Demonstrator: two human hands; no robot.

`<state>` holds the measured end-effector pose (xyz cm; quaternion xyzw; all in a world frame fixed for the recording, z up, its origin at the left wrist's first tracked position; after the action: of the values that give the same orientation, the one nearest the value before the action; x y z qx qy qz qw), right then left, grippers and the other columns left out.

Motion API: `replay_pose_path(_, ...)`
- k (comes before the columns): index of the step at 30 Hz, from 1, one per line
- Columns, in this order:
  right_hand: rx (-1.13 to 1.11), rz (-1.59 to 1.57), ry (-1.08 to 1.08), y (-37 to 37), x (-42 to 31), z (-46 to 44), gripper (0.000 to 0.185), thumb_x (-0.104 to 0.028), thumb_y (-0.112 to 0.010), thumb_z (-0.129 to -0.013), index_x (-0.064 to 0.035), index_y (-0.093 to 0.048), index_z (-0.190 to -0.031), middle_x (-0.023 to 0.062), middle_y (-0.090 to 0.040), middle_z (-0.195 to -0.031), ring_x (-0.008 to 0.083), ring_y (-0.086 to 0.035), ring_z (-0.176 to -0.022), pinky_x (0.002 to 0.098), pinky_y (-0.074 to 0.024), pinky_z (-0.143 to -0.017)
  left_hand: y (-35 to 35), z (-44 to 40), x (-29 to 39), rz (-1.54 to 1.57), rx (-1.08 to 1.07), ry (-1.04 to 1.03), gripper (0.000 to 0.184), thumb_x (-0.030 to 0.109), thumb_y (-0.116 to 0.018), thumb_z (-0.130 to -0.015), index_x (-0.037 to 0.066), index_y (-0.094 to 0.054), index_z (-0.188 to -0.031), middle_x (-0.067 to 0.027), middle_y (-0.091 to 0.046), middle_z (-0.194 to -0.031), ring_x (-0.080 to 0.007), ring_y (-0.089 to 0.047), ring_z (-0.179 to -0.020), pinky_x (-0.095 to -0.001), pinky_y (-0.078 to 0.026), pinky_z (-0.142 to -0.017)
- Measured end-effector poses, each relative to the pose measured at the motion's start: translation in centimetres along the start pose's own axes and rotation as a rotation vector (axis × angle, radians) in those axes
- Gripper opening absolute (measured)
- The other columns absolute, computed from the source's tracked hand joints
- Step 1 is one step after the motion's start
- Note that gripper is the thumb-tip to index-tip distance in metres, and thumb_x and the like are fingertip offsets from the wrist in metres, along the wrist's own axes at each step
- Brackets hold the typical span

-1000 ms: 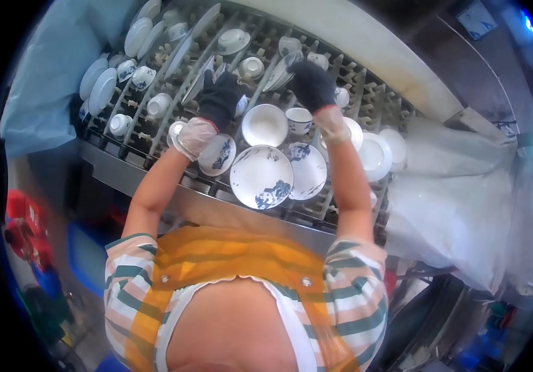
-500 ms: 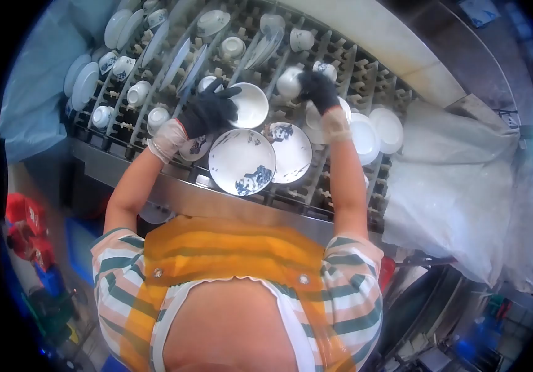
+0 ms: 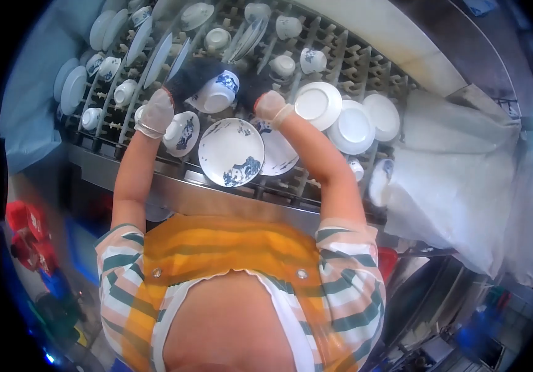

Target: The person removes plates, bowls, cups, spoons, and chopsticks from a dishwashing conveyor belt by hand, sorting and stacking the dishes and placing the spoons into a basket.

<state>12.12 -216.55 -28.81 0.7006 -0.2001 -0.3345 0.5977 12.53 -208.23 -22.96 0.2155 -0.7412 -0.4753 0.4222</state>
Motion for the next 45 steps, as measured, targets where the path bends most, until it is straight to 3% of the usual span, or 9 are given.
replay_pose_path(4, 0.313, 0.165, 0.444, 4.4, -3.1, 1.1, 0.04, -0.017, -0.055, -0.081, -0.012, -0.053, -0.12, 0.0126, -0.054, -0.124, 0.0271, -0.053, -0.112, 0.0474, -0.0271, -0.105, 1.5, 0.3, -1.3, 0.335, -0.006, 0.103, 0.029, 0.018, -0.048, -0.091, 0.016, -0.061, -0.117, -0.0127, -0.063, -0.106, -0.0265, -0.059, -0.099, -0.0355, -0.047, -0.087)
replay_pose_path(6, 0.399, 0.127, 0.596, 5.0, -2.4, 2.9, 0.024, -0.013, -0.055, -0.081, -0.012, -0.064, -0.103, 0.0092, -0.063, -0.104, 0.0272, -0.056, -0.105, 0.0483, -0.0319, -0.102, 2.2, 1.8, 2.3, -0.156, 0.198, -0.425, 0.032, 0.016, -0.05, -0.09, 0.016, -0.058, -0.121, -0.0109, -0.064, -0.1, -0.0272, -0.06, -0.095, -0.0342, -0.048, -0.085)
replay_pose_path(8, 0.047, 0.281, 0.26, 6.1, -1.4, 2.8, 0.017, -0.013, -0.057, -0.077, -0.0166, -0.066, -0.091, 0.0077, -0.064, -0.093, 0.0252, -0.064, -0.081, 0.0387, -0.0513, -0.069, 1.5, 0.8, 1.2, -0.041, 0.096, -0.25, 0.032, 0.017, -0.051, -0.089, 0.017, -0.058, -0.121, -0.0108, -0.064, -0.093, -0.0275, -0.061, -0.093, -0.0341, -0.048, -0.085)
replay_pose_path(12, 0.235, 0.224, 0.221, 10.3, 1.5, 6.0, 0.01, -0.011, -0.056, -0.076, -0.0119, -0.061, -0.085, 0.0087, -0.061, -0.077, 0.027, -0.061, -0.071, 0.0377, -0.0496, -0.061, -1.9, -0.7, -3.7, 0.108, -0.005, 0.464, 0.035, 0.034, -0.06, -0.083, 0.011, -0.061, -0.109, -0.0157, -0.061, -0.109, -0.0336, -0.06, -0.096, -0.0413, -0.045, -0.088)
replay_pose_path(16, 0.123, 0.022, -0.067, 8.6, 5.4, 8.6, 0.017, -0.021, -0.057, -0.083, -0.007, -0.062, -0.092, 0.0151, -0.064, -0.079, 0.0333, -0.062, -0.077, 0.0431, -0.0484, -0.067, 0.1, -3.8, -0.6, -0.165, 0.494, 0.166, 0.042, 0.037, -0.064, -0.079, 0.006, -0.06, -0.107, -0.0194, -0.061, -0.105, -0.0353, -0.058, -0.1, -0.0431, -0.044, -0.087)
replay_pose_path(24, -0.157, -0.152, -0.147, 5.6, 4.7, 9.8, 0.033, -0.037, -0.064, -0.078, -0.0059, -0.069, -0.086, 0.0179, -0.065, -0.085, 0.0347, -0.062, -0.079, 0.0413, -0.0475, -0.071, 1.1, -8.9, -3.9, -0.157, 0.441, 0.397, 0.028, 0.033, -0.058, -0.084, 0.005, -0.062, -0.091, -0.0188, -0.063, -0.085, -0.0347, -0.061, -0.082, -0.0439, -0.048, -0.071)
replay_pose_path(36, 0.687, -0.419, -0.436, 12.4, 10.7, 11.7, 0.035, -0.029, -0.063, -0.081, -0.0104, -0.06, -0.111, 0.0161, -0.065, -0.094, 0.0327, -0.062, -0.088, 0.0409, -0.0481, -0.077, 13.7, -2.9, 10.4, -0.053, 0.989, -0.109, 0.019, 0.026, -0.057, -0.086, 0.008, -0.059, -0.08, -0.0126, -0.06, -0.075, -0.0295, -0.06, -0.068, -0.0397, -0.046, -0.059)
replay_pose_path(39, 0.733, -0.07, -0.497, 12.0, 14.3, 15.3, 0.038, -0.031, -0.064, -0.08, -0.0077, -0.061, -0.11, 0.0161, -0.065, -0.095, 0.0307, -0.062, -0.089, 0.0397, -0.0477, -0.078, 9.1, -4.7, 12.5, -0.476, 0.88, 0.208, 0.017, 0.019, -0.052, -0.087, 0.009, -0.055, -0.074, -0.0109, -0.058, -0.073, -0.0303, -0.059, -0.067, -0.0393, -0.047, -0.059)
replay_pose_path(45, 0.368, -1.069, -0.584, 1.8, 19.6, 17.3, 0.038, -0.022, -0.069, -0.076, 0.0022, -0.062, -0.105, 0.0099, -0.066, -0.088, 0.0161, -0.058, -0.079, 0.0304, -0.0448, -0.072, -2.8, -7.0, 5.1, 0.0, 0.343, 0.301, 0.037, 0.037, -0.054, -0.084, 0.005, -0.062, -0.101, -0.0206, -0.064, -0.095, -0.0354, -0.063, -0.088, -0.0468, -0.048, -0.077)
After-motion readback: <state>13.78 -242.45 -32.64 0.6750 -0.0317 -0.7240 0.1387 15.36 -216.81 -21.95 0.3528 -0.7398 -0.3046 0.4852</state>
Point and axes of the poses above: each hand's wrist, its own z-axis away from the middle knuckle, its own y-axis out of the back of the hand, x = y × z, the point moved 10 cm from there along -z, towards the middle knuckle
